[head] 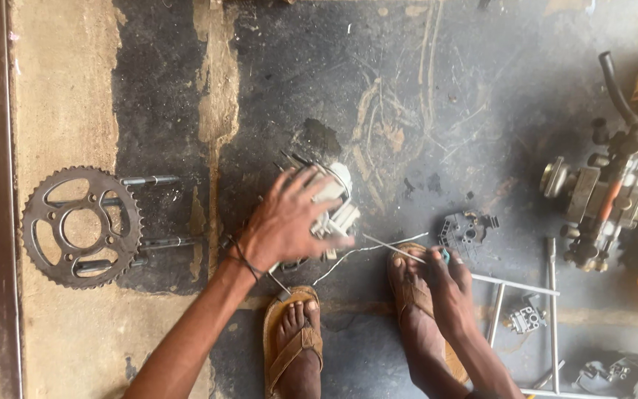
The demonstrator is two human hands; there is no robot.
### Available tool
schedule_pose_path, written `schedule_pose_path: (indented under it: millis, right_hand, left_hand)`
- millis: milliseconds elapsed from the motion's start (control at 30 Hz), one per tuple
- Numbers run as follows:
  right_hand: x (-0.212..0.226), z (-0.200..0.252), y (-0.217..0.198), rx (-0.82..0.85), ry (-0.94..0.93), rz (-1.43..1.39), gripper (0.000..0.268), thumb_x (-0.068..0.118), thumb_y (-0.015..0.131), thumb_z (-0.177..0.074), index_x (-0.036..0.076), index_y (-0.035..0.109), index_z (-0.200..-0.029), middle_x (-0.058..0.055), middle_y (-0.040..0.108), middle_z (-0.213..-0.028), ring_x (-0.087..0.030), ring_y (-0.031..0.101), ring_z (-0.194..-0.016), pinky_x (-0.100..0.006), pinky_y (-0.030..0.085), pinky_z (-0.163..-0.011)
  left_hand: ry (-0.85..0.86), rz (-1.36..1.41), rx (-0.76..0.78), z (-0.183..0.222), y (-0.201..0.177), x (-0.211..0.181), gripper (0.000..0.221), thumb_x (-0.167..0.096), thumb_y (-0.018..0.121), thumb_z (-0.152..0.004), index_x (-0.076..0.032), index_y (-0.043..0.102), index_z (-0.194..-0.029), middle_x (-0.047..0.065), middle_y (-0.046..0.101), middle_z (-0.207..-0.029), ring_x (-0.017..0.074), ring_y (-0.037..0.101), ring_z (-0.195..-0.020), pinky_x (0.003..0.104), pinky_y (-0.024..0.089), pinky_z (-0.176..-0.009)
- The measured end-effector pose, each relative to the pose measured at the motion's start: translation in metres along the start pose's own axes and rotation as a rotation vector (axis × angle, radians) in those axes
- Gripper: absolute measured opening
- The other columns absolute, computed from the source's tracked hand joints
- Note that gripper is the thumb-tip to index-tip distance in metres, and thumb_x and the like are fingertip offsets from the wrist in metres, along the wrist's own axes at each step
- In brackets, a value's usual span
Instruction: The person disassembles a small engine part using a screwdriver, removing screws and separating components on the floor.
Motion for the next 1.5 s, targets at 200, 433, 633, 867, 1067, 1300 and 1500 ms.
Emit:
schedule_pose_path:
  millis: [200, 433, 633, 867, 1067, 1300, 1500]
  right_hand:
    - [0.012, -0.005, 0.027, 0.037, -0.040, -0.091, 0.027, 0.027, 0.054, -0.105, 0.001, 0.053, -0.114, -0.017, 0.069, -0.111, -0.020, 0.071, -0.098, -0.031, 0.060, -0.086]
    - [0.015, -0.010, 0.046, 0.072, -0.101, -0.232, 0.025, 0.025, 0.056, -0.107, 0.002, 0.050, -0.117, -0.021, 0.069, -0.115, -0.022, 0.070, -0.097, -0.029, 0.061, -0.081]
    - [0.017, -0.012, 0.049, 0.035, -0.045, -0.295, 0.024, 0.023, 0.057, -0.107, 0.003, 0.049, -0.117, -0.021, 0.068, -0.116, -0.022, 0.070, -0.095, -0.030, 0.061, -0.073]
    - [0.009, -0.015, 0.045, 0.029, -0.032, -0.270, 0.023, 0.022, 0.056, -0.107, 0.003, 0.049, -0.118, -0.020, 0.068, -0.116, -0.021, 0.070, -0.096, -0.029, 0.060, -0.078]
    - [-0.007, -0.017, 0.047, 0.022, 0.016, -0.353, 0.019, 0.016, 0.054, -0.108, 0.000, 0.049, -0.117, -0.020, 0.068, -0.116, -0.024, 0.071, -0.099, -0.030, 0.060, -0.084]
    - [-0.006, -0.012, 0.044, -0.007, 0.222, -0.386, 0.016, 0.011, 0.050, -0.105, -0.003, 0.050, -0.112, -0.021, 0.069, -0.104, -0.026, 0.071, -0.093, -0.030, 0.063, -0.081]
    - [0.001, -0.001, 0.043, -0.035, 0.462, -0.379, 0.010, 0.008, 0.047, -0.105, 0.001, 0.053, -0.104, -0.012, 0.066, -0.091, -0.015, 0.062, -0.071, -0.022, 0.051, -0.055]
  left_hand:
    - [-0.018, 0.132, -0.034, -0.006, -0.003, 0.040, 0.057, -0.065, 0.056, -0.090, -0.016, 0.077, -0.113, 0.014, 0.059, -0.148, 0.0363, 0.047, -0.143, 0.062, 0.032, -0.116]
    - [0.006, 0.172, -0.088, -0.009, -0.007, 0.060, 0.034, -0.045, 0.067, -0.090, -0.017, 0.079, -0.103, 0.009, 0.069, -0.136, 0.0323, 0.058, -0.134, 0.058, 0.040, -0.113]
    - [-0.035, 0.188, -0.090, -0.011, -0.012, 0.062, 0.032, -0.045, 0.070, -0.088, -0.018, 0.079, -0.103, 0.006, 0.070, -0.134, 0.0314, 0.059, -0.132, 0.057, 0.040, -0.112]
    - [-0.042, 0.176, -0.099, -0.012, -0.014, 0.061, 0.031, -0.045, 0.071, -0.089, -0.019, 0.080, -0.103, 0.007, 0.070, -0.132, 0.0307, 0.060, -0.130, 0.055, 0.041, -0.112]
    - [-0.070, 0.219, -0.110, -0.012, -0.018, 0.062, 0.031, -0.045, 0.073, -0.087, -0.018, 0.080, -0.101, 0.008, 0.072, -0.130, 0.0295, 0.062, -0.128, 0.053, 0.043, -0.111]
    - [-0.069, 0.198, -0.041, -0.014, -0.015, 0.060, 0.039, -0.047, 0.069, -0.089, -0.019, 0.076, -0.116, 0.011, 0.063, -0.141, 0.0327, 0.056, -0.133, 0.057, 0.039, -0.112]
    - [-0.105, 0.114, 0.060, -0.018, -0.006, 0.059, 0.046, -0.047, 0.064, -0.089, -0.019, 0.072, -0.124, 0.011, 0.058, -0.146, 0.0324, 0.049, -0.140, 0.058, 0.032, -0.116]
Point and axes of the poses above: each hand's wrist, its own z-axis away from the middle knuckle, its own y-axis out of the palm, x = y × z, the point moved 4 cm from there along -z, towards the middle knuckle
